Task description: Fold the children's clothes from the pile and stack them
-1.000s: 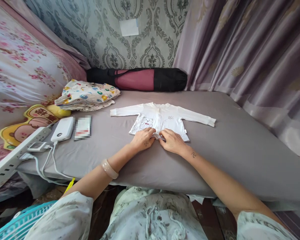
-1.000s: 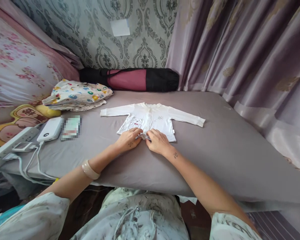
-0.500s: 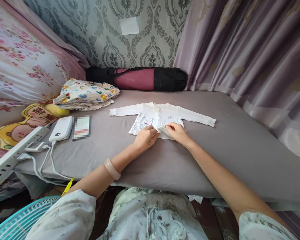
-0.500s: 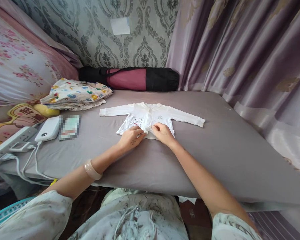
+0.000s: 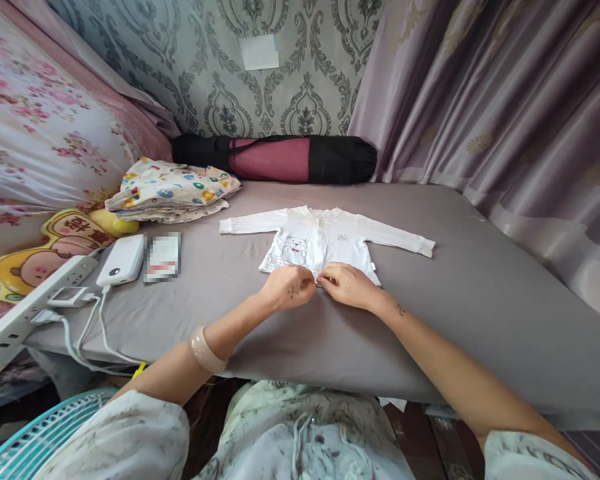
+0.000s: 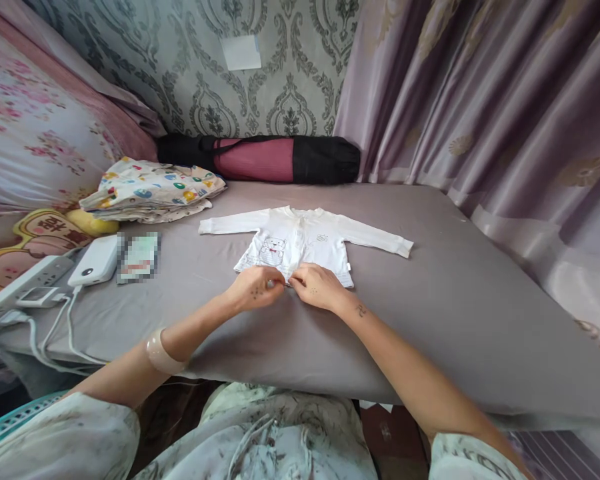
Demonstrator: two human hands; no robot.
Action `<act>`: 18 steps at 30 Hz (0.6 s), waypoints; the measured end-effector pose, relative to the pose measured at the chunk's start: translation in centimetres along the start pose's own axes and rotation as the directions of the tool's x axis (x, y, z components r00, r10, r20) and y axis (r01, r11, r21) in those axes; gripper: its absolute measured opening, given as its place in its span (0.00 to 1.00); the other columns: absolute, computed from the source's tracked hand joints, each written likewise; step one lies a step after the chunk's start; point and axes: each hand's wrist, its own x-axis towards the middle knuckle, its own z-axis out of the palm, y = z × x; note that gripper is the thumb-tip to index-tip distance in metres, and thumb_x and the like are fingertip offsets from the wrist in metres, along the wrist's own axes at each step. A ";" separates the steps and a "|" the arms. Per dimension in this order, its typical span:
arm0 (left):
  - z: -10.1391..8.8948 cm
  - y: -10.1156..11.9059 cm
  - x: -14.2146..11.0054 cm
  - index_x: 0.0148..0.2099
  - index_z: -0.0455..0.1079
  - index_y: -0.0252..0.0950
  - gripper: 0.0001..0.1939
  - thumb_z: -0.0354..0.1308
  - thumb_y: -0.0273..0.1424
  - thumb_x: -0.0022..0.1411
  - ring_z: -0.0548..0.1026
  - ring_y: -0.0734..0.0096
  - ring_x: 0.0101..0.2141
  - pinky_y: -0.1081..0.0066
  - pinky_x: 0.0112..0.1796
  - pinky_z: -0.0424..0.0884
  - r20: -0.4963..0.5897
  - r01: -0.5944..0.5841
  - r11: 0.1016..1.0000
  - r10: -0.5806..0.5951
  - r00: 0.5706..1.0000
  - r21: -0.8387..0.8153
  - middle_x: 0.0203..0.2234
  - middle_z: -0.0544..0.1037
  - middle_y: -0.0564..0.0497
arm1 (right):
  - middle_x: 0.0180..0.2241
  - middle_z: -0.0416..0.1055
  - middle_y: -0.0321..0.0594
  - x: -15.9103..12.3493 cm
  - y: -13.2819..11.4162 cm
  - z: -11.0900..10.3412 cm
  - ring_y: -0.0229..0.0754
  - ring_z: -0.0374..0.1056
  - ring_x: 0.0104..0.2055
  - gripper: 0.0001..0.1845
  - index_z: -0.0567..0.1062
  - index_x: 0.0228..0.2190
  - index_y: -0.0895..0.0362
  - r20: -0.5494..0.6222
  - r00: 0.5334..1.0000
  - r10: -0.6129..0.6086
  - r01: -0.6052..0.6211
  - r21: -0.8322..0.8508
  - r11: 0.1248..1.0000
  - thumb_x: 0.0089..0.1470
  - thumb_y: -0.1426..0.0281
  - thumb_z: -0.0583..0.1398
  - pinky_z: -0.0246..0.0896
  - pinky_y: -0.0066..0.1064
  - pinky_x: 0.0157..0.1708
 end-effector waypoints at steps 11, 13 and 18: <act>3.1 -7.8 5.5 0.67 0.53 0.27 0.32 0.39 0.43 0.70 0.48 0.52 0.66 0.53 0.63 0.46 -0.022 0.170 0.958 -0.169 0.985 0.231 0.66 0.53 0.35 | 0.68 0.43 0.50 1.4 -1.0 3.8 0.48 0.36 0.70 0.35 0.51 0.65 0.67 0.107 0.993 -0.056 0.068 -0.117 0.991 0.66 0.57 0.39 0.31 0.44 0.68; 3.2 -7.9 5.4 0.68 0.51 0.29 0.33 0.37 0.46 0.70 0.47 0.52 0.67 0.53 0.63 0.46 -0.005 0.206 0.950 -0.211 0.978 0.235 0.67 0.51 0.36 | 0.68 0.42 0.49 1.4 -0.9 3.9 0.48 0.36 0.70 0.36 0.52 0.65 0.67 0.119 0.991 -0.057 0.069 -0.100 0.993 0.66 0.56 0.38 0.31 0.44 0.68; 1.9 -7.5 5.8 0.66 0.54 0.33 0.32 0.40 0.48 0.69 0.51 0.50 0.66 0.46 0.60 0.50 0.047 0.206 0.948 -0.224 0.974 0.241 0.66 0.55 0.36 | 0.68 0.42 0.46 1.7 -0.5 3.0 0.45 0.34 0.70 0.36 0.52 0.66 0.63 0.159 0.986 -0.058 0.052 0.040 0.998 0.66 0.55 0.37 0.30 0.43 0.68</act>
